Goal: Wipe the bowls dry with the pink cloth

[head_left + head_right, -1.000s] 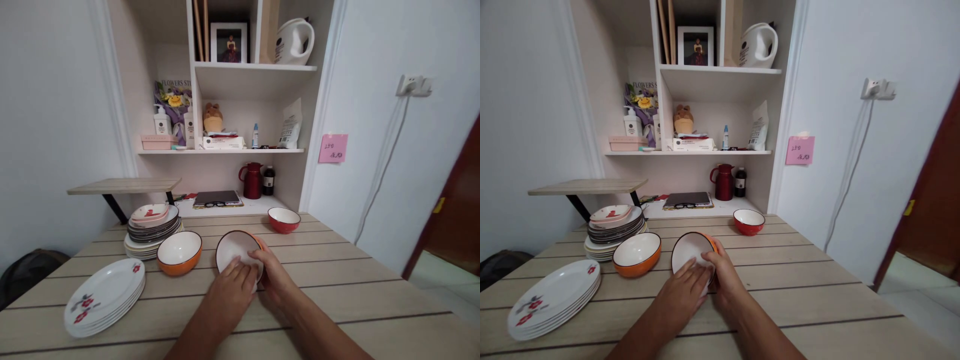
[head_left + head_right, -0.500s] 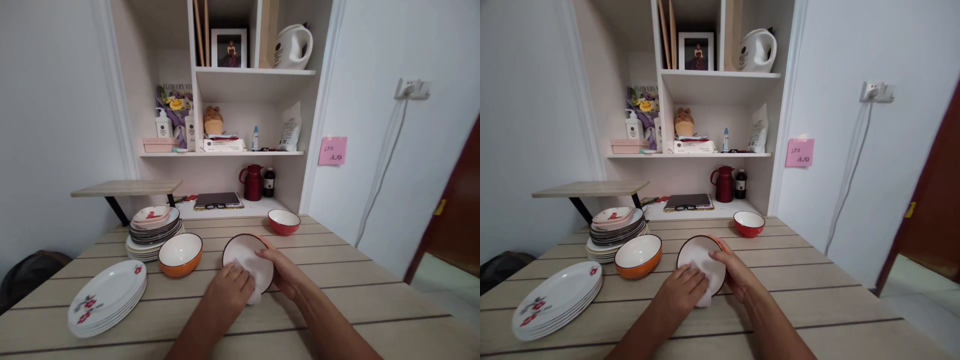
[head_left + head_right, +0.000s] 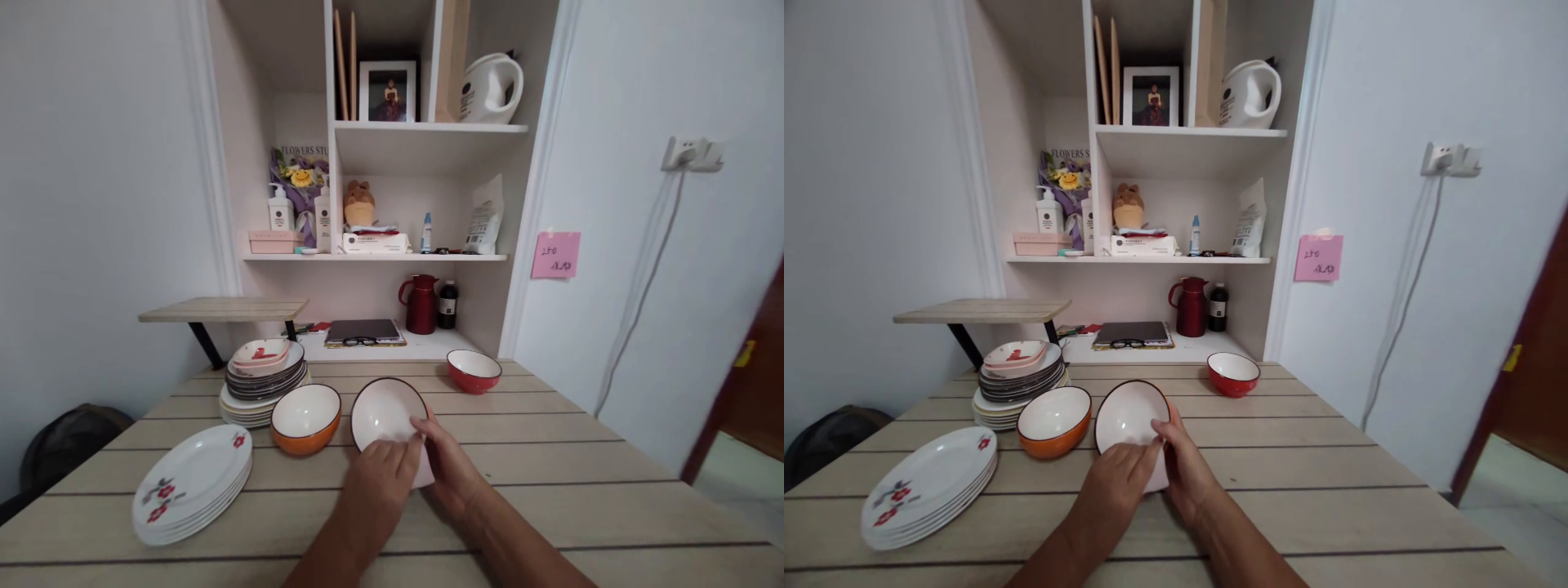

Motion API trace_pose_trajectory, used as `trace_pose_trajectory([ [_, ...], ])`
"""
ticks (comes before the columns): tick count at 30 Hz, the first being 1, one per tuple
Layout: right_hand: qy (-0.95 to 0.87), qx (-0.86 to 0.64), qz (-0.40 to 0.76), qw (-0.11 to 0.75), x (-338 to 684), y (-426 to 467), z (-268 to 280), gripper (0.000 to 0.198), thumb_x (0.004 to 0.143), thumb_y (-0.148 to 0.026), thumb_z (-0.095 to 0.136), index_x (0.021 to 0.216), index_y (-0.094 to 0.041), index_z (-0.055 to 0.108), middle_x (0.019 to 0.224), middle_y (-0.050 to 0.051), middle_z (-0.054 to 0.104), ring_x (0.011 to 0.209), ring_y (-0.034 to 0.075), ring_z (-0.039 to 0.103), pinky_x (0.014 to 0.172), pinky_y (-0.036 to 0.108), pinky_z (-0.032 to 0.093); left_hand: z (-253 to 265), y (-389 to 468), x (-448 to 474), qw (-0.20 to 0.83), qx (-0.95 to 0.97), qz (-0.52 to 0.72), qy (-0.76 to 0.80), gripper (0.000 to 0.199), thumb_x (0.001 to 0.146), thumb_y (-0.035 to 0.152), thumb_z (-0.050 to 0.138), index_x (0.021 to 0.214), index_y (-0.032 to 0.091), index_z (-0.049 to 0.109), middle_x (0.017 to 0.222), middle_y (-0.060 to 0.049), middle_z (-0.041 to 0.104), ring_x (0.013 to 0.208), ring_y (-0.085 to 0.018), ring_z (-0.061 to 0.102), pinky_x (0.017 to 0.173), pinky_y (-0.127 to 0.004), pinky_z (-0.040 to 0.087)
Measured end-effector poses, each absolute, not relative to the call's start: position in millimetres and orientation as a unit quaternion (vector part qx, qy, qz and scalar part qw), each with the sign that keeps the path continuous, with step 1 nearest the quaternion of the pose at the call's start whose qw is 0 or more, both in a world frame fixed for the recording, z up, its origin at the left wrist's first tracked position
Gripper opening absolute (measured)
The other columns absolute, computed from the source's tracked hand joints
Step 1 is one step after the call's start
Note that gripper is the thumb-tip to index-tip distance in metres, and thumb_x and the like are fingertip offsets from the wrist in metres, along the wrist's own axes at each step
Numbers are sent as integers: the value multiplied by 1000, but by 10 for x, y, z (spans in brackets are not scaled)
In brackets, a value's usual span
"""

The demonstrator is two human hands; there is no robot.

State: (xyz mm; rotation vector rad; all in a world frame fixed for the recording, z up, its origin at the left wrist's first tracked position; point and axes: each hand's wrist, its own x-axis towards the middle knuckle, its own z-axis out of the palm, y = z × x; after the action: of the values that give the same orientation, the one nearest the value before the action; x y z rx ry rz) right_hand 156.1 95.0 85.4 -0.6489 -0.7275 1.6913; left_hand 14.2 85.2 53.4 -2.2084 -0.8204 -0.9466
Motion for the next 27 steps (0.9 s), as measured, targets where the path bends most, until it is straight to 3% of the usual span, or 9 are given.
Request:
trace_pose_trajectory([
  [4, -308, -292, 697, 578, 1682, 978, 891, 56, 73, -33, 76, 128, -27, 63, 89, 2, 79, 84, 28, 71, 74, 37, 54, 565, 828, 155, 269, -865, -316, -283, 40, 106, 9, 37, 143, 12, 50, 114, -10, 73, 101, -21, 70, 94, -37, 55],
  [11, -387, -323, 660, 556, 2014, 1001, 1061, 62, 68, -25, 73, 130, -24, 66, 95, 4, 80, 84, 26, 71, 71, 32, 51, 505, 924, 112, 294, -861, -326, -257, 23, 106, 16, 48, 120, 23, 65, 112, -1, 74, 109, -19, 68, 114, -44, 43],
  [14, -403, -316, 667, 541, 2052, 986, 1083, 69, 67, -26, 76, 135, -25, 63, 103, 6, 80, 89, 28, 71, 74, 34, 52, 477, 948, 108, 333, -846, -323, -263, 22, 105, 13, 48, 114, 18, 67, 111, -4, 75, 110, -22, 69, 113, -46, 45],
  [20, -369, -281, 674, 575, 1917, 914, 1065, 96, 66, -26, 85, 153, -37, 43, 112, 3, 79, 91, 27, 74, 78, 35, 53, 456, 956, 93, 353, -824, -355, -267, 29, 104, 8, 41, 112, 14, 68, 110, -7, 76, 108, -23, 70, 106, -43, 51],
  [27, -362, -231, 680, 594, 1769, 888, 1006, 96, 66, -23, 87, 151, -39, 44, 123, 3, 76, 109, 28, 72, 97, 40, 51, 483, 898, 95, 297, -837, -341, -308, 26, 104, 12, 49, 126, 14, 63, 105, -8, 74, 101, -22, 70, 98, -40, 54],
])
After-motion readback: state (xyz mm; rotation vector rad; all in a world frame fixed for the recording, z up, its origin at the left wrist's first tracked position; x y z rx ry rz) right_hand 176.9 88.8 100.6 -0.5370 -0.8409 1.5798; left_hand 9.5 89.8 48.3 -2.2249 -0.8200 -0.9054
